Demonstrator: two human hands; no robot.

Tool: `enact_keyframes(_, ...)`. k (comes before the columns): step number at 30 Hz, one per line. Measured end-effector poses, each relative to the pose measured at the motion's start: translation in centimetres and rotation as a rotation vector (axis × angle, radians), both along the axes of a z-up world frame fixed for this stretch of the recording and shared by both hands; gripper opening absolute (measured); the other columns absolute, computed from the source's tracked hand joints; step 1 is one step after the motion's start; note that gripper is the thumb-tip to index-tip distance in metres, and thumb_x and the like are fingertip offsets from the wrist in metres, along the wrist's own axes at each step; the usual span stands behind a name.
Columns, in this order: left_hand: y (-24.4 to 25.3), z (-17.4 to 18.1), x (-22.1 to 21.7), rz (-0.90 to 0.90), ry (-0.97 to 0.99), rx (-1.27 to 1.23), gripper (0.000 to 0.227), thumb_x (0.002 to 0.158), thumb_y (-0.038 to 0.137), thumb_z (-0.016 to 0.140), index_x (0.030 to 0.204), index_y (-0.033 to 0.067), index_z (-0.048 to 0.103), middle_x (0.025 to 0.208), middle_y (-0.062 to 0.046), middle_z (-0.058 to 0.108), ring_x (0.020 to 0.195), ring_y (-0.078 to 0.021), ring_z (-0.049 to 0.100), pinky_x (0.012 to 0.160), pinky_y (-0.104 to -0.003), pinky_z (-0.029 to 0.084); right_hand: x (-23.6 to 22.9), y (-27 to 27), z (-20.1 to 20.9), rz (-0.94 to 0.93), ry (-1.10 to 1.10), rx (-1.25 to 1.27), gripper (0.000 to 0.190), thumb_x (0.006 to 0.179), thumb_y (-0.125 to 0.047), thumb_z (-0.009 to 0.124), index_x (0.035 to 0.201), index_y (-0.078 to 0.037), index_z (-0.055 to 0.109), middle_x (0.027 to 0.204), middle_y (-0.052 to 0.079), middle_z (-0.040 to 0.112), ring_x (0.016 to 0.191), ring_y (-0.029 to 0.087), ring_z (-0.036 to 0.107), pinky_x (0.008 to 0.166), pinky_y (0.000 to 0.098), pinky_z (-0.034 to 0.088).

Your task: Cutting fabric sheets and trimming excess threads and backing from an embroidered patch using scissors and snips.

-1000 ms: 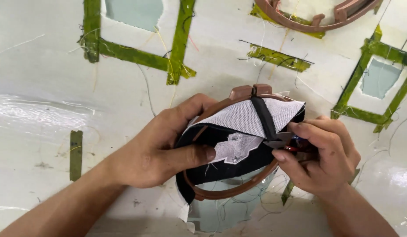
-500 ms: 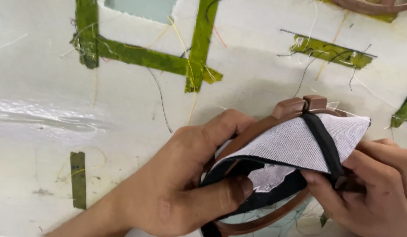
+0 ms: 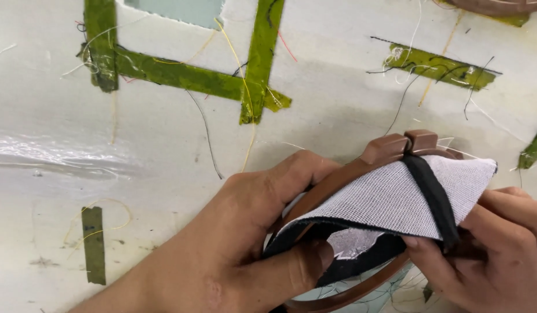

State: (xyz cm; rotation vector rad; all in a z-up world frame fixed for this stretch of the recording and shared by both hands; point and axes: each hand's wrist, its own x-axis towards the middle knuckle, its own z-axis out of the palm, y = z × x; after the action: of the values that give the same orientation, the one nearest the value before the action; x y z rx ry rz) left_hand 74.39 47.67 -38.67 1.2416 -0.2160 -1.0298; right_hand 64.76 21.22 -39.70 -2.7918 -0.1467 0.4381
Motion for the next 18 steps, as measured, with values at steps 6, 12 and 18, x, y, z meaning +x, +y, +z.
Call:
enact_keyframes(6,-0.2,0.3,-0.2,0.054,0.051,-0.082,0.033,0.087,0.008,0.052,0.120,0.0084,0.050,0.116,-0.004,0.055,0.100,-0.0129,0.054,0.086,-0.027,0.041,-2.2,-1.5,-0.6,0.147,-0.230,0.103,0.063,0.073,-0.026,0.077,0.118,0.010,0.053,0.116,0.033,0.052,0.104,0.034,0.058,0.083,0.0506,0.049)
enact_keyframes(12,-0.2,-0.5,-0.3,-0.001,-0.154,-0.007,0.038,0.085,0.015,0.053,0.122,0.0075,0.049,0.085,0.002,0.057,0.072,-0.0126,0.053,0.065,-0.026,0.045,-1.7,-0.4,0.2,0.178,-0.279,0.075,0.048,0.073,-0.021,0.083,0.102,0.009,0.059,0.109,0.038,0.052,0.097,0.039,0.059,0.080,0.0500,0.051)
enact_keyframes(18,-0.4,-0.7,-0.7,0.022,-0.197,0.001,0.036,0.086,0.015,0.051,0.121,0.0069,0.049,0.084,0.002,0.056,0.072,-0.0124,0.052,0.064,-0.026,0.044,-1.7,-1.2,0.2,0.339,-0.365,0.002,0.029,0.080,-0.017,0.085,0.085,0.001,0.062,0.093,0.020,0.057,0.084,0.030,0.059,0.066,0.0401,0.047)
